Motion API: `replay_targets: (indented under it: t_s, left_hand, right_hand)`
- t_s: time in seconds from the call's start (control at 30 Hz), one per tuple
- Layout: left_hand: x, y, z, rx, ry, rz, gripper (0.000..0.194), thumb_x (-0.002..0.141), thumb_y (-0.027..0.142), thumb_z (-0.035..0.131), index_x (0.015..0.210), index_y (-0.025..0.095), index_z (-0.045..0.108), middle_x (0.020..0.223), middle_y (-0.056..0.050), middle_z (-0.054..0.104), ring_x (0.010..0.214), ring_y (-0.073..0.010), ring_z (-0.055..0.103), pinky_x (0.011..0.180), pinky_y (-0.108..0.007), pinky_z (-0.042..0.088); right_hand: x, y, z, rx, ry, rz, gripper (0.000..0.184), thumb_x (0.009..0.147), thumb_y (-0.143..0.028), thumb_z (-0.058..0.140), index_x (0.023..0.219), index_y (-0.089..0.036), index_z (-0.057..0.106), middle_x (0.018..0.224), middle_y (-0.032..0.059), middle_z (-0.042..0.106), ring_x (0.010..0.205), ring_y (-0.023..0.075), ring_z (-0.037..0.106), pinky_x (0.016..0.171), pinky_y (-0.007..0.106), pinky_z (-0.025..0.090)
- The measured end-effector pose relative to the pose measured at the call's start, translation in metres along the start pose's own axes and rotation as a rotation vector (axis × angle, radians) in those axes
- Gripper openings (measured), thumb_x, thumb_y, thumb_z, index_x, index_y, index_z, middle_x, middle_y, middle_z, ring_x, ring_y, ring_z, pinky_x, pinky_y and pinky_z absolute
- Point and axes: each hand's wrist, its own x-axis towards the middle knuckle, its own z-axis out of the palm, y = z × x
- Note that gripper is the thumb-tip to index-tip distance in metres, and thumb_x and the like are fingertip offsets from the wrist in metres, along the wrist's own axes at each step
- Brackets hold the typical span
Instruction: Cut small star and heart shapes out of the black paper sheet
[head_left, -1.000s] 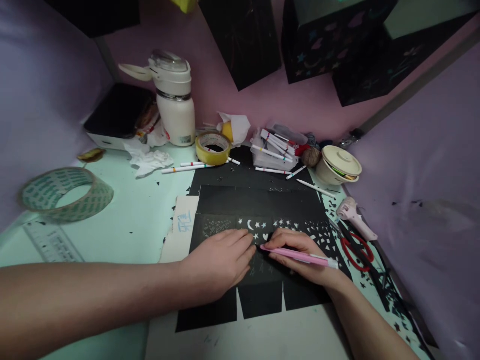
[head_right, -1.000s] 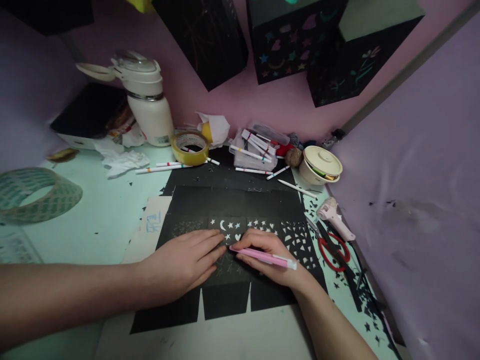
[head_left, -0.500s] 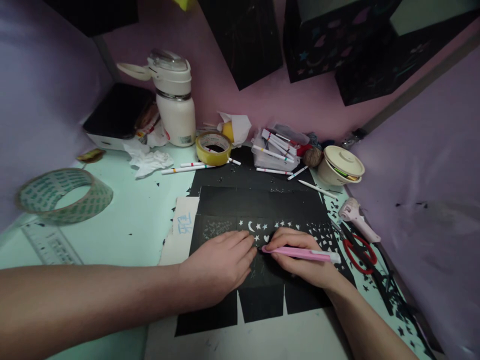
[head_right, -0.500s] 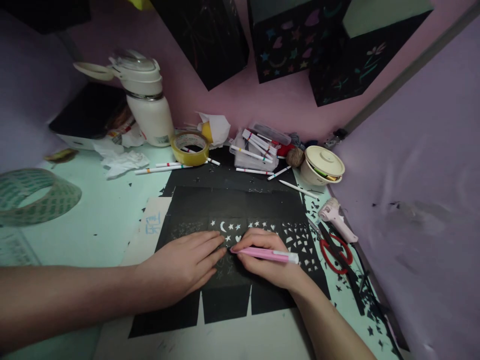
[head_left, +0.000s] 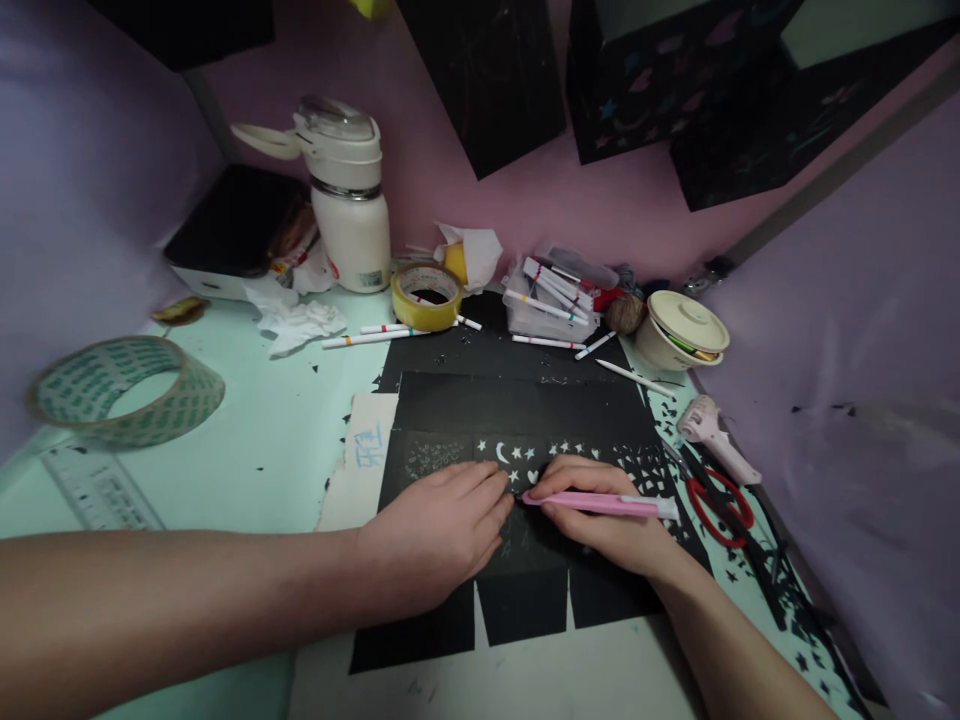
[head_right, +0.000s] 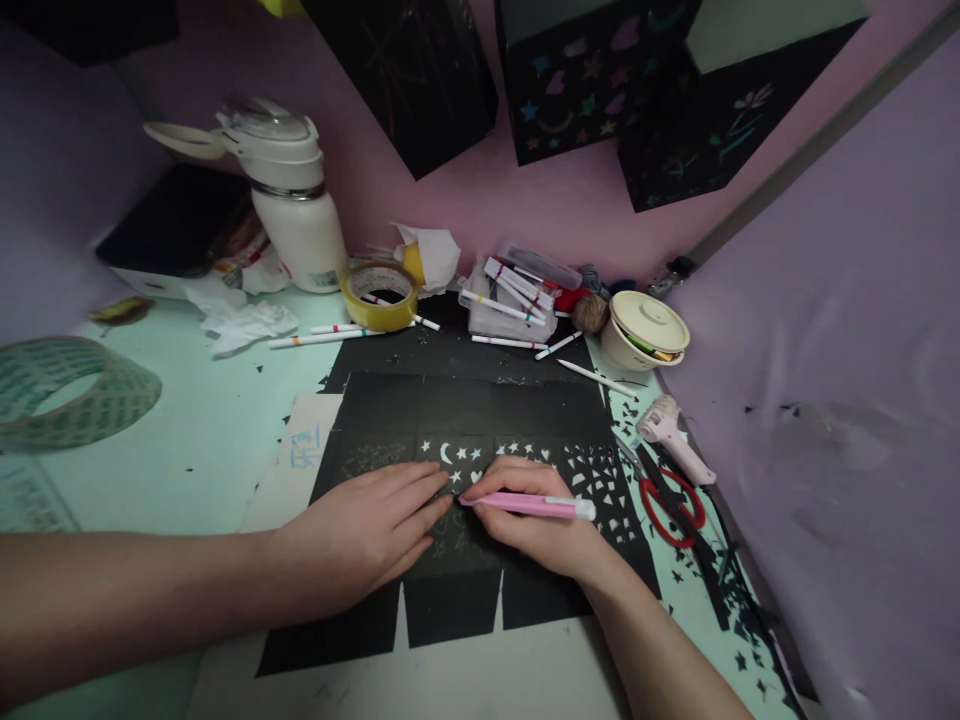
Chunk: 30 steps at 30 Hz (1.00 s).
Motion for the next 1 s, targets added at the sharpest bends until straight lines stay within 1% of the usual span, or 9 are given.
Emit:
replay_targets:
  t_s: [0.43, 0.67, 0.83, 1.0]
  left_hand:
    - [-0.0013, 0.0013, 0.0011, 0.017, -0.006, -0.003, 0.033, 0.095, 0.025, 0.041, 0.116, 0.009, 0.061, 0.118, -0.013, 0.064, 0.111, -0.0274, 0.058, 0.094, -0.04, 0.049]
    - [-0.0015, 0.0005, 0.0001, 0.018, -0.005, -0.006, 0.034, 0.095, 0.025, 0.04, 0.116, 0.009, 0.062, 0.118, -0.013, 0.065, 0.111, -0.0269, 0.059, 0.094, -0.04, 0.049]
    - [-0.0019, 0.0009, 0.0004, -0.006, -0.026, -0.004, 0.034, 0.095, 0.024, 0.04, 0.118, 0.008, 0.06, 0.12, -0.015, 0.063, 0.114, -0.0265, 0.057, 0.096, -0.041, 0.046]
    - [-0.0016, 0.0011, 0.0012, -0.009, -0.01, -0.012, 0.033, 0.095, 0.024, 0.04, 0.116, 0.008, 0.061, 0.119, -0.015, 0.064, 0.113, -0.026, 0.057, 0.095, -0.04, 0.047]
  right_hand:
    - [0.0013, 0.0, 0.0007, -0.013, 0.009, 0.028, 0.022, 0.077, -0.008, 0.06, 0.087, -0.02, 0.075, 0.081, 0.0034, 0.069, 0.074, 0.0154, 0.064, 0.066, 0.026, 0.047]
    - [0.0012, 0.0014, 0.0007, -0.026, 0.024, 0.011, 0.021, 0.076, -0.008, 0.06, 0.086, -0.021, 0.075, 0.08, 0.0031, 0.069, 0.073, 0.0152, 0.064, 0.065, 0.026, 0.048]
    - [0.001, 0.0012, 0.0003, -0.021, 0.041, 0.019, 0.02, 0.076, -0.009, 0.06, 0.084, -0.021, 0.074, 0.08, 0.0035, 0.069, 0.074, 0.0163, 0.064, 0.065, 0.027, 0.048]
    - [0.0009, 0.003, 0.0004, -0.012, 0.043, 0.018, 0.02, 0.075, -0.008, 0.061, 0.083, -0.021, 0.074, 0.08, 0.0034, 0.069, 0.073, 0.0163, 0.063, 0.065, 0.027, 0.048]
